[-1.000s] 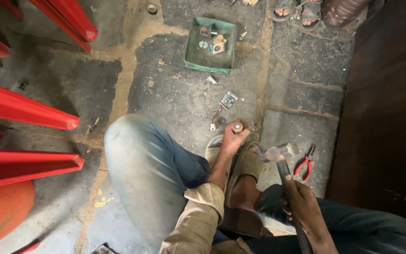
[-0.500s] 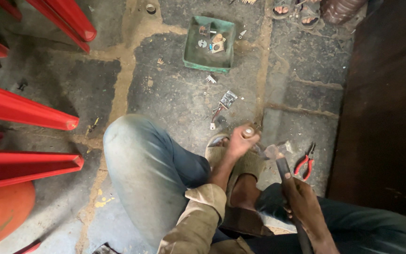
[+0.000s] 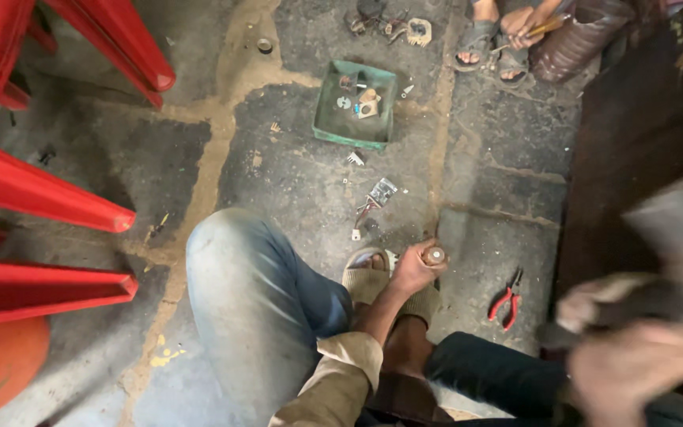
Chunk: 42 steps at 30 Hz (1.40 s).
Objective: The person sits on the floor and uses a hammer and a screwdriver to break apart a small electronic component. They repeatedly strike the component to separate its parts, with debris accumulating on the floor.
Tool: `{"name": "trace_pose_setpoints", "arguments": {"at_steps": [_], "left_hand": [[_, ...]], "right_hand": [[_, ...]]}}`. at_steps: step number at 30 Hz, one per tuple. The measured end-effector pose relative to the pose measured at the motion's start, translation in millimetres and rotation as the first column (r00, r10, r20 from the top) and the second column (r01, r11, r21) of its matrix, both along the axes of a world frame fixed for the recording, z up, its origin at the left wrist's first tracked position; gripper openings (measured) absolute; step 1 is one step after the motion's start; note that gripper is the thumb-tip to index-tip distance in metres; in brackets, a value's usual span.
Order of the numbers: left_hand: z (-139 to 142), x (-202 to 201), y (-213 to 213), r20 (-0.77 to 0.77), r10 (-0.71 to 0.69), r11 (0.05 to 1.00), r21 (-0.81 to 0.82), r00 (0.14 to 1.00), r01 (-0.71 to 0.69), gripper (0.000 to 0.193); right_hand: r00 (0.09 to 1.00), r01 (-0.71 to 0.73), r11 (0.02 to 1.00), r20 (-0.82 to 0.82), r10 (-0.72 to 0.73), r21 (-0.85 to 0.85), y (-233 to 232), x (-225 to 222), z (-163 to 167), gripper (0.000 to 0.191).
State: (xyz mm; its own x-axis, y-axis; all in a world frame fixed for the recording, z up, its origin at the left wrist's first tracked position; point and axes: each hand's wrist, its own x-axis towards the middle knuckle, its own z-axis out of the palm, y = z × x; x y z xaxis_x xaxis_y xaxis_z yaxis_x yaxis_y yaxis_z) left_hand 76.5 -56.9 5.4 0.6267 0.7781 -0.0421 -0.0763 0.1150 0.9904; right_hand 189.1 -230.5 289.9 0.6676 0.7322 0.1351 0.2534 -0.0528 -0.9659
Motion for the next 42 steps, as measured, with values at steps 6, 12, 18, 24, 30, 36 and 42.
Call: {"name": "trace_pose_setpoints", "arguments": {"at_steps": [6,12,18,24,30,36,42], "left_hand": [[-18,-4,2,0.092,-0.011,0.997,0.083,0.996,0.003,0.010],[-3,-12,24,0.054,0.073,0.971,-0.231,0.996,-0.058,0.007],[16,-24,36,0.215,0.141,0.990,-0.021,0.966,-0.140,0.019],[1,-23,33,0.178,0.125,0.992,-0.011,0.976,-0.125,0.019],[-4,-25,27,0.167,0.131,0.991,-0.039,0.977,-0.126,0.014],[-6,-23,20,0.047,0.054,0.889,-0.457,0.997,-0.027,0.014],[-19,-2,1,0.181,0.024,0.992,-0.125,0.983,-0.002,0.018]], "right_hand": [[0.752,-0.015,0.912,0.597,0.281,-0.411,14,-33,-57,0.039],[0.991,0.126,0.811,0.036,-0.129,-0.571,11,-17,-35,0.050],[0.907,-0.045,0.829,-0.371,-0.200,-0.557,12,-18,-60,0.053],[0.922,-0.121,0.821,-0.370,-0.116,-0.557,7,-16,-76,0.049],[0.951,-0.144,0.781,-0.304,-0.062,-0.608,8,-23,-77,0.052],[0.981,-0.131,0.737,-0.196,-0.002,-0.663,15,-34,-61,0.048],[0.994,-0.107,0.786,-0.040,0.104,-0.609,41,-49,20,0.043]]}}
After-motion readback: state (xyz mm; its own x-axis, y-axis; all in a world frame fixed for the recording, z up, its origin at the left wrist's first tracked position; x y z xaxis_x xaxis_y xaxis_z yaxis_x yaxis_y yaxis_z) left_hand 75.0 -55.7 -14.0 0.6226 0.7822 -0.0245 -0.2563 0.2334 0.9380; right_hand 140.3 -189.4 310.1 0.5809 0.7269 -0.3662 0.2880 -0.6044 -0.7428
